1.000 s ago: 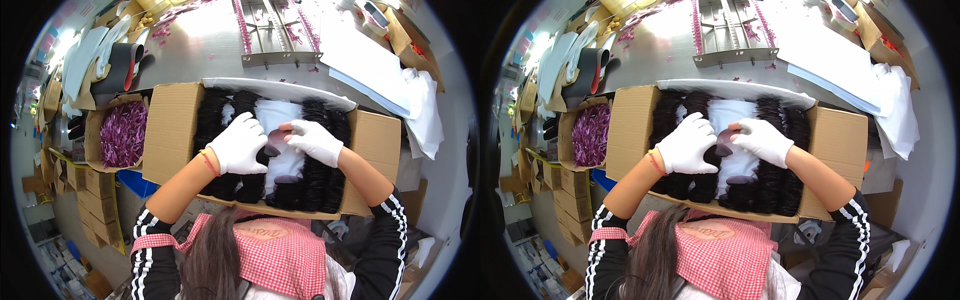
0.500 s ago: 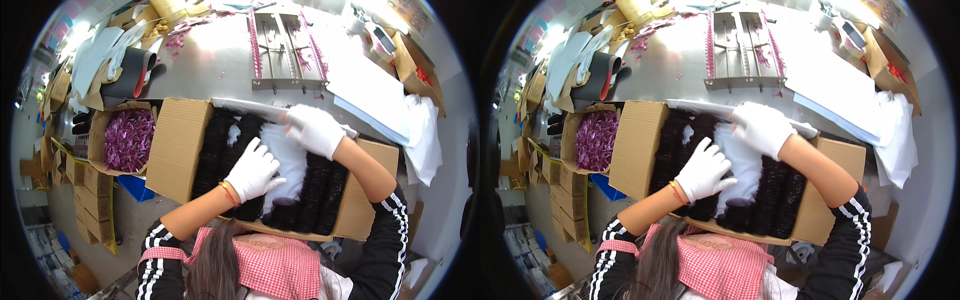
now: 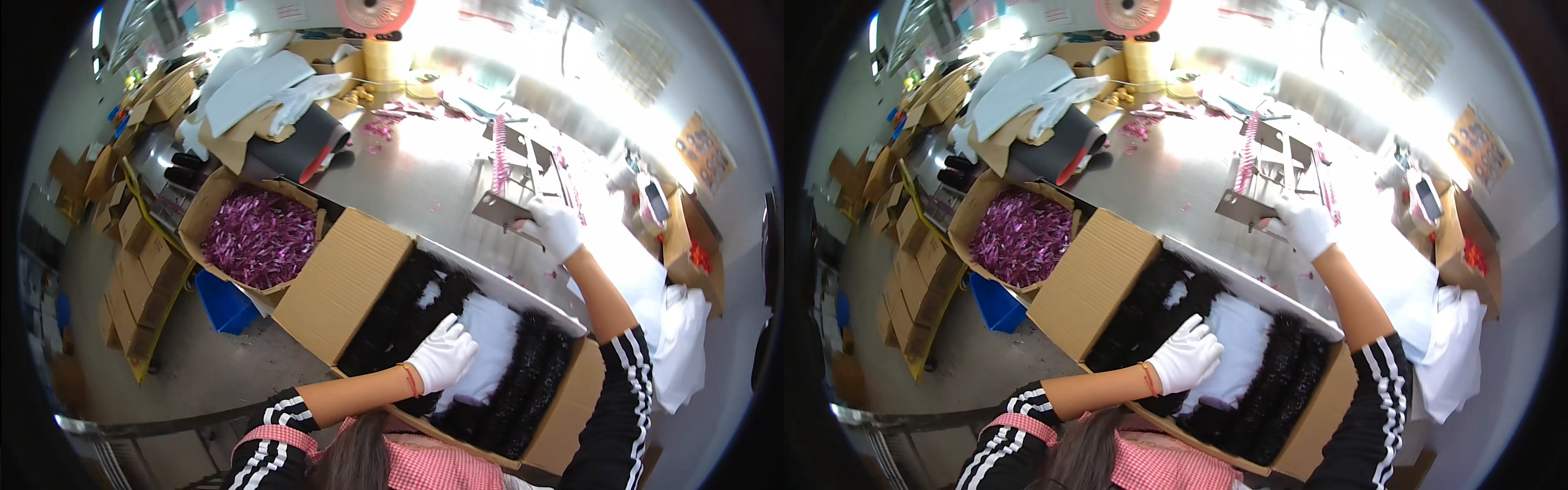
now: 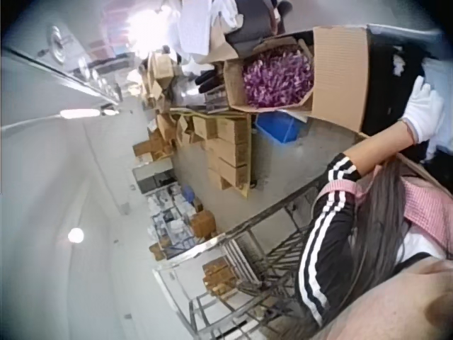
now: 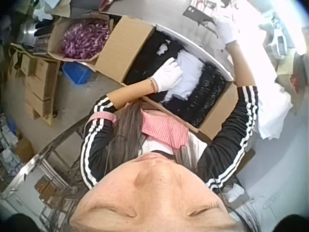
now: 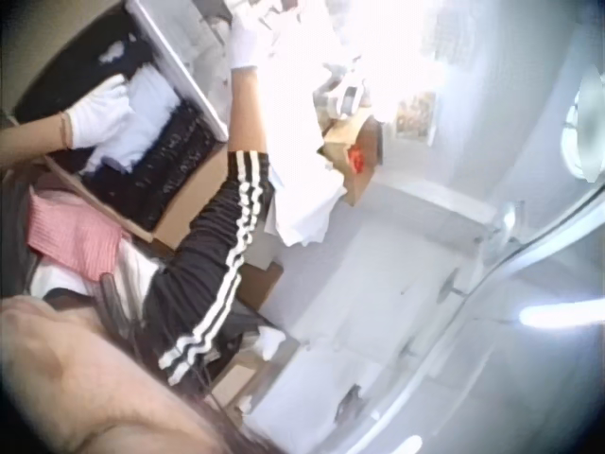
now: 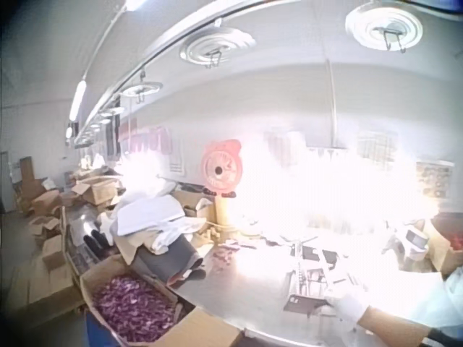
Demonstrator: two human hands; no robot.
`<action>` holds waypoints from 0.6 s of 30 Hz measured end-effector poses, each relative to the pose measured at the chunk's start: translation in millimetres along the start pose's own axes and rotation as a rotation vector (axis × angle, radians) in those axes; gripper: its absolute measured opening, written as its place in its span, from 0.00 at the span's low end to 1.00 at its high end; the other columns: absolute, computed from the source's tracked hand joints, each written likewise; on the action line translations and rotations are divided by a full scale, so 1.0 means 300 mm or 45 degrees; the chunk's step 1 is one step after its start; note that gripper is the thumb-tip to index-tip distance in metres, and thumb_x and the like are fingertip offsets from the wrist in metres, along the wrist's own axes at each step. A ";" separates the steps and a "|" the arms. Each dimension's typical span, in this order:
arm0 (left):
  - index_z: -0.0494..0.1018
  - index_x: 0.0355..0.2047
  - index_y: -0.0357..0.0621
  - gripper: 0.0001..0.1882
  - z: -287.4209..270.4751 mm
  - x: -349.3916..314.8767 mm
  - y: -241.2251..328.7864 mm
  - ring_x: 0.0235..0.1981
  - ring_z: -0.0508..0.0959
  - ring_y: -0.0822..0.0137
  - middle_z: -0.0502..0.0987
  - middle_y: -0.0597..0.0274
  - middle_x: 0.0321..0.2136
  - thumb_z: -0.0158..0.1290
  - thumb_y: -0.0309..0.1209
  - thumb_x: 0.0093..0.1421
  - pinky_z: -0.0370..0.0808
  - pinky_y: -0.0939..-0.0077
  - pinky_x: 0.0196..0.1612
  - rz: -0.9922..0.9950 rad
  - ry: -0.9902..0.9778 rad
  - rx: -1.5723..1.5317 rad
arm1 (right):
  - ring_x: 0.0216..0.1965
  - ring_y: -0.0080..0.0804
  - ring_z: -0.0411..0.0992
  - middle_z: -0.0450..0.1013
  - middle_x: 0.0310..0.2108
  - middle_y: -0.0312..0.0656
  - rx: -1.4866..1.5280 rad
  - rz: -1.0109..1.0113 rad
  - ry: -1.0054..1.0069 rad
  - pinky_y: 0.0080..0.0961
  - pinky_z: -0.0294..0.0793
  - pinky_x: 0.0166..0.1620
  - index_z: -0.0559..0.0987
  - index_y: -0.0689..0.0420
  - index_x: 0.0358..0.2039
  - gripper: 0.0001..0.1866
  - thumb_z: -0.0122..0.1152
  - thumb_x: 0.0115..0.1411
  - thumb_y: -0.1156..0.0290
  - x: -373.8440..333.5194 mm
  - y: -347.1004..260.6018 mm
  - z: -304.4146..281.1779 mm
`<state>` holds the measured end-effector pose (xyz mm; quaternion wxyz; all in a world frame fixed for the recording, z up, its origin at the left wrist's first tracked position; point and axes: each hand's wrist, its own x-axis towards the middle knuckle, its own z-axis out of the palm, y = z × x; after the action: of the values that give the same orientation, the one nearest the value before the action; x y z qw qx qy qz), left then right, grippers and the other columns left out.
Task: The person repeatedly picks up dark cylindrical hair rollers from a box, places them onto a metal rack, and then removes them to return to the box. The cycle of placing and removing rollers continues throughout the clip.
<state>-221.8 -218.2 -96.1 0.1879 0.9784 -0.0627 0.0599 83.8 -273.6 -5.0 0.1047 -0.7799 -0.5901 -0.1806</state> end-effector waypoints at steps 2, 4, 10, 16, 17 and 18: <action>0.72 0.43 0.44 0.17 -0.008 -0.012 -0.023 0.51 0.72 0.49 0.73 0.51 0.42 0.56 0.39 0.57 0.58 0.50 0.64 0.091 0.323 -0.248 | 0.28 0.42 0.75 0.75 0.28 0.47 0.299 0.135 0.067 0.35 0.73 0.33 0.80 0.58 0.33 0.20 0.69 0.53 0.53 0.055 -0.052 -0.124; 0.68 0.49 0.43 0.23 -0.147 0.041 -0.062 0.55 0.69 0.49 0.71 0.49 0.46 0.58 0.39 0.56 0.61 0.51 0.62 0.038 0.538 -0.428 | 0.29 0.26 0.74 0.78 0.31 0.42 0.941 0.519 0.115 0.25 0.73 0.36 0.81 0.60 0.40 0.20 0.69 0.57 0.56 0.049 -0.091 -0.237; 0.34 0.69 0.35 0.70 -0.488 0.189 -0.278 0.66 0.50 0.30 0.46 0.31 0.67 0.72 0.49 0.40 0.47 0.38 0.67 -0.268 1.245 0.088 | 0.31 0.15 0.66 0.73 0.29 0.30 1.210 0.370 0.114 0.15 0.67 0.35 0.78 0.66 0.47 0.30 0.64 0.60 0.48 0.167 -0.354 -0.578; 0.46 0.63 0.38 0.56 -0.585 0.150 -0.358 0.47 0.63 0.42 0.61 0.40 0.47 0.68 0.41 0.40 0.61 0.42 0.55 -0.175 1.647 0.065 | 0.39 0.22 0.69 0.73 0.38 0.35 1.288 0.215 0.013 0.20 0.69 0.45 0.73 0.65 0.50 0.35 0.66 0.57 0.46 0.308 -0.558 -0.709; 0.46 0.64 0.38 0.55 -0.604 0.139 -0.384 0.47 0.64 0.42 0.62 0.40 0.46 0.67 0.40 0.41 0.63 0.43 0.53 -0.190 1.672 0.029 | 0.41 0.27 0.70 0.73 0.40 0.38 0.942 0.057 0.148 0.24 0.69 0.47 0.72 0.64 0.52 0.36 0.67 0.56 0.46 0.342 -0.559 -0.728; 0.48 0.63 0.37 0.53 -0.614 0.114 -0.398 0.48 0.64 0.41 0.62 0.39 0.47 0.66 0.38 0.41 0.63 0.44 0.54 -0.288 1.680 0.055 | 0.44 0.33 0.71 0.74 0.41 0.40 0.590 -0.092 0.283 0.27 0.70 0.50 0.71 0.63 0.54 0.37 0.69 0.54 0.47 0.372 -0.564 -0.751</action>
<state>-187.9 -42.5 35.4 0.1724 0.7407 0.1696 0.6268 -87.3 -212.2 237.3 0.3384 -0.6888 -0.6280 -0.1288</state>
